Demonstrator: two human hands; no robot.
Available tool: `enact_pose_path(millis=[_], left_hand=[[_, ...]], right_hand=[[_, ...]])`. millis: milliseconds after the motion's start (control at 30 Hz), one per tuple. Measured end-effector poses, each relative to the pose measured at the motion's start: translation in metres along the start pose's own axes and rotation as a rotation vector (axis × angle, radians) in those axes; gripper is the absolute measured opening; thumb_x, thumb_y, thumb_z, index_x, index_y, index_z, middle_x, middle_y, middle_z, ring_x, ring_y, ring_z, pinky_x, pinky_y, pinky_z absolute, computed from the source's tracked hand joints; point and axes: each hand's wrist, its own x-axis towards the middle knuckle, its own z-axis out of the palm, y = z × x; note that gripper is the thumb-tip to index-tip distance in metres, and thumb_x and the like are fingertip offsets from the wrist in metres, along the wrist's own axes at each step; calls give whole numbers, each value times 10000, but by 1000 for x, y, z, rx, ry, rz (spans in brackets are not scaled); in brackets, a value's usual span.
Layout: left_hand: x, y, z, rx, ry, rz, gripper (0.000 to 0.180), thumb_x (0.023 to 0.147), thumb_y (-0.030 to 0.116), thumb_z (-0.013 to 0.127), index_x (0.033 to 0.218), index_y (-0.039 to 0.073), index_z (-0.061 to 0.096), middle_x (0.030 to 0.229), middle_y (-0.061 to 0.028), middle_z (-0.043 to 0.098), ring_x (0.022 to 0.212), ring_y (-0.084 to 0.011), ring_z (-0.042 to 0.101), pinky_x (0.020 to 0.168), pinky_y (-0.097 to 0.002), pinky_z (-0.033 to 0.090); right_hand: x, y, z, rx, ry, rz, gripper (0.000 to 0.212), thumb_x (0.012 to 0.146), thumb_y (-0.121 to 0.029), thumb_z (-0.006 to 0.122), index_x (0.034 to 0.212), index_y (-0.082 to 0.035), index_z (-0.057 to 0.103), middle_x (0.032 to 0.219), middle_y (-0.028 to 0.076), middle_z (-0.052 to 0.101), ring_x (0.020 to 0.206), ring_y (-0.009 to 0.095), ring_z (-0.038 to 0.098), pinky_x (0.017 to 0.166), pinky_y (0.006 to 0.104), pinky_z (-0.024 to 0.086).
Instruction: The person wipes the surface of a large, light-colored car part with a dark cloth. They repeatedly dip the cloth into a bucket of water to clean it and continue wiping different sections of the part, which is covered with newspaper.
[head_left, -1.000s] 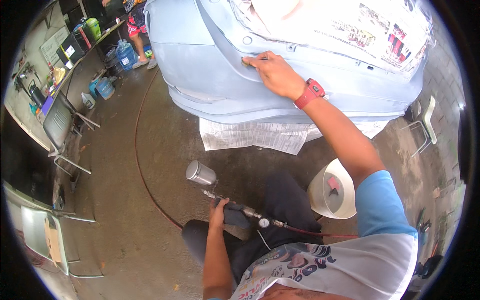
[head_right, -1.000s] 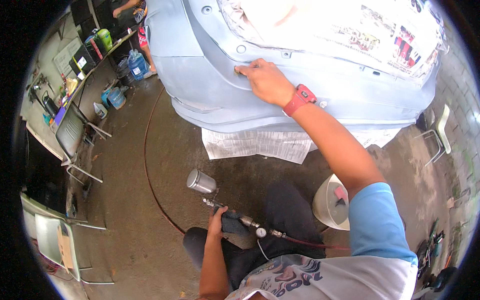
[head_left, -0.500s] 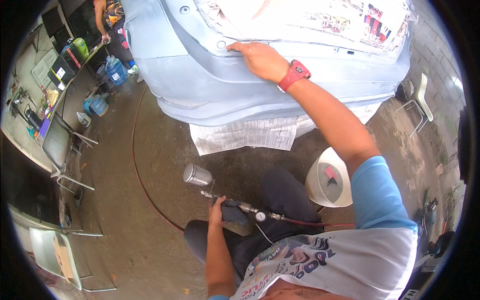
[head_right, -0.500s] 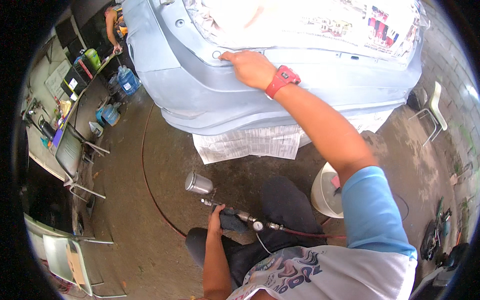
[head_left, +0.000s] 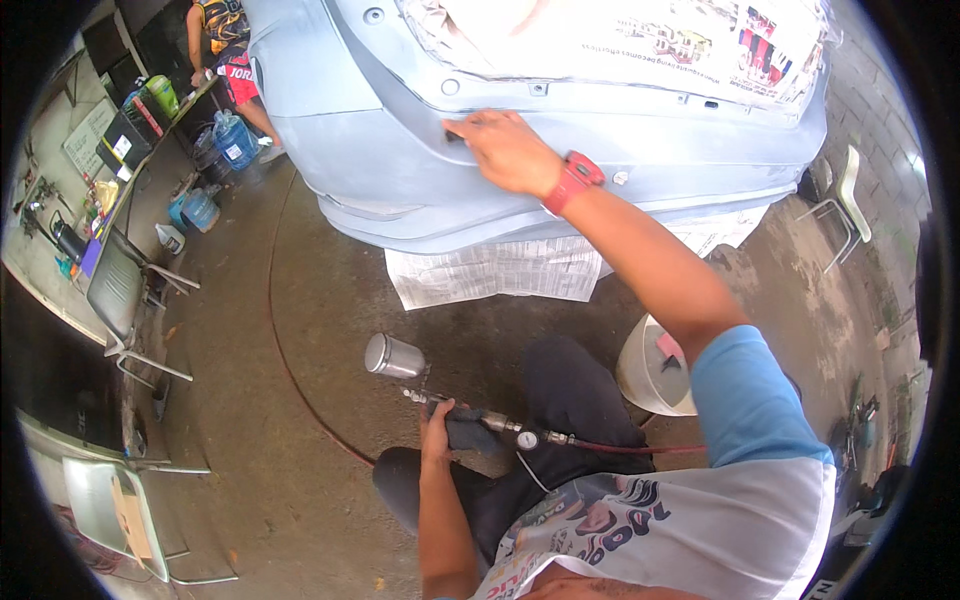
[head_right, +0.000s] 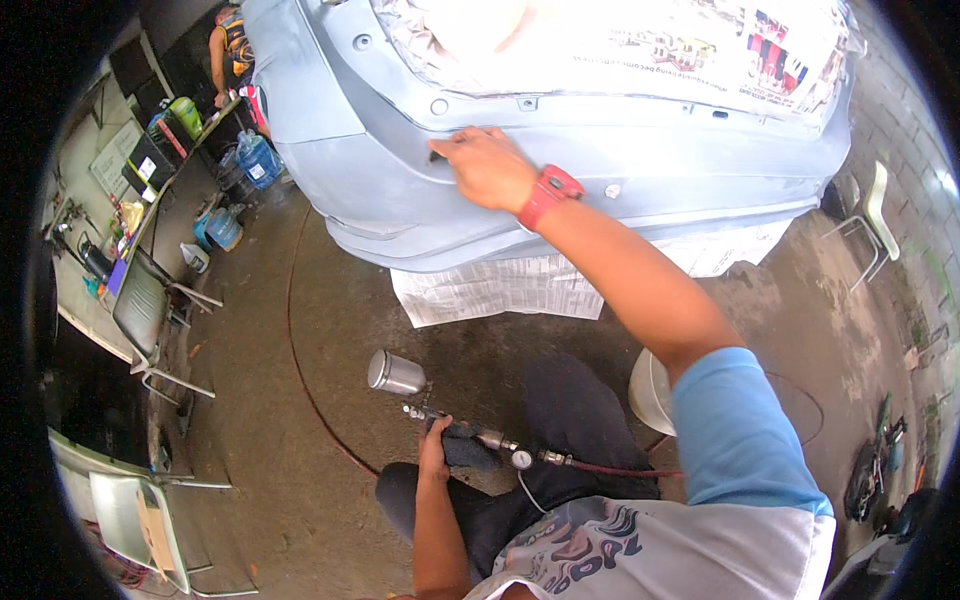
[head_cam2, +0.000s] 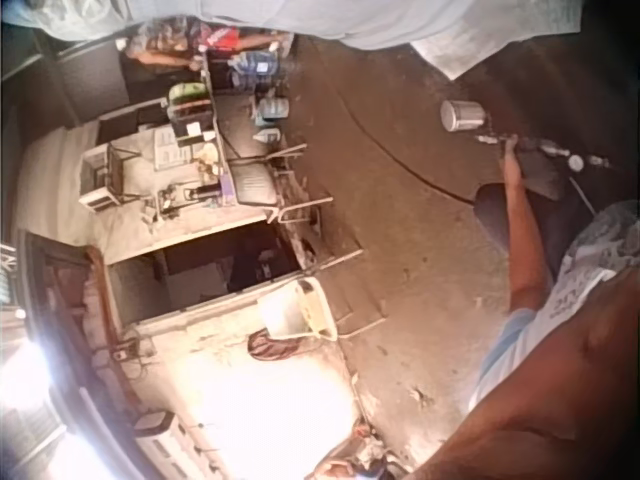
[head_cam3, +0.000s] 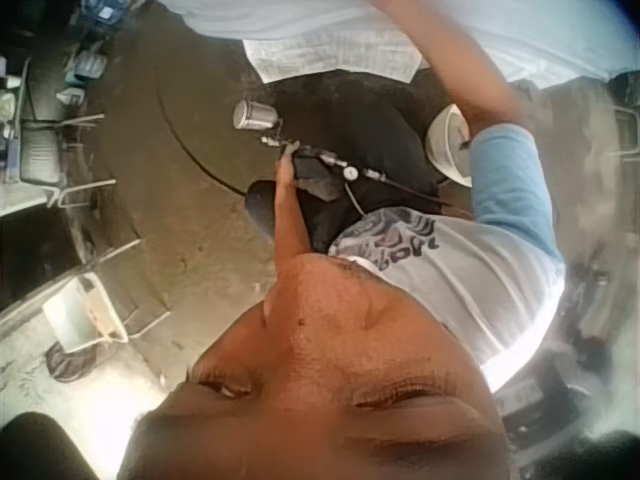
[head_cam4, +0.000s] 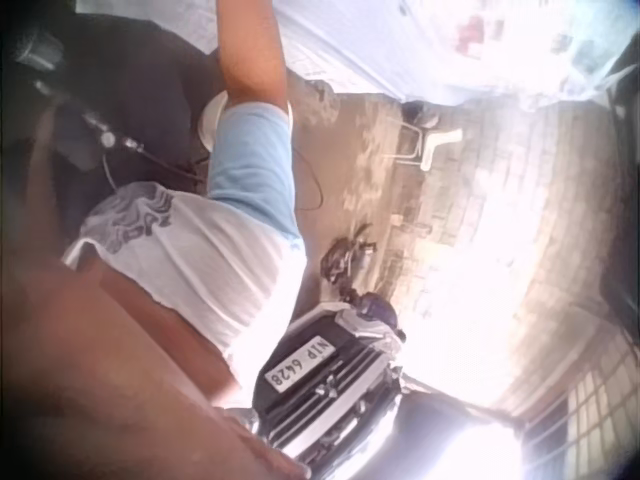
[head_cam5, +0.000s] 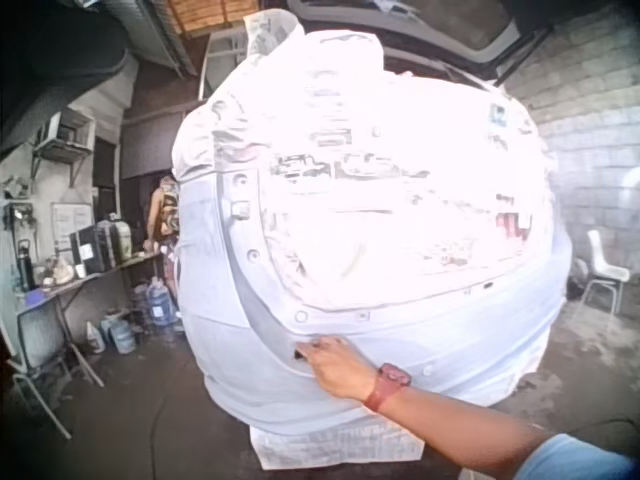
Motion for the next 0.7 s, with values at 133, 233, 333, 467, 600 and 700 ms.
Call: enact_pose_path(millis=[133, 233, 333, 467, 600, 700], left_hand=[[5, -1, 11, 1, -32, -15, 468, 896, 202, 754, 1283, 40, 548, 1074, -195, 705, 966, -339, 755, 829, -499, 626], [-1, 10, 3, 4, 8, -16, 469, 891, 184, 763, 1275, 34, 540, 1042, -189, 708, 950, -337, 753, 816, -488, 625], [5, 3, 7, -44, -20, -40, 507, 881, 166, 779, 1282, 19, 506, 1023, -184, 709, 906, -329, 749, 788, -468, 627], [6, 0, 7, -23, -41, -26, 556, 879, 182, 782, 1319, 14, 488, 1015, -187, 716, 918, -333, 749, 790, -471, 632], [2, 1, -1, -17, 62, -36, 394, 896, 196, 763, 1223, 52, 596, 1018, -191, 746, 934, -338, 765, 795, -488, 634], [-2, 6, 19, -31, -36, -95, 549, 870, 172, 781, 1310, 8, 498, 1052, -209, 726, 921, -335, 746, 780, -487, 624]], right_hand=[[14, 12, 4, -70, 35, 26, 526, 995, -20, 454, 1502, -63, 585, 1288, 198, 707, 1290, 340, 598, 1091, 476, 434], [-5, -7, -4, -24, -11, 6, 539, 983, -11, 460, 1504, -70, 585, 1300, 201, 703, 1293, 344, 594, 1095, 476, 431], [6, 6, -1, -42, 26, 11, 542, 976, -5, 467, 1498, -70, 593, 1303, 203, 701, 1293, 346, 592, 1099, 477, 428], [16, -2, 7, -67, 35, 72, 534, 975, -8, 471, 1489, -65, 602, 1302, 208, 699, 1296, 345, 590, 1103, 480, 423], [-8, -11, -9, 14, -20, 30, 527, 977, -12, 477, 1487, -58, 602, 1304, 212, 696, 1292, 351, 589, 1104, 482, 420], [3, 5, -4, -63, 33, 53, 528, 974, -7, 476, 1484, -61, 602, 1287, 207, 703, 1280, 356, 594, 1099, 482, 421]])
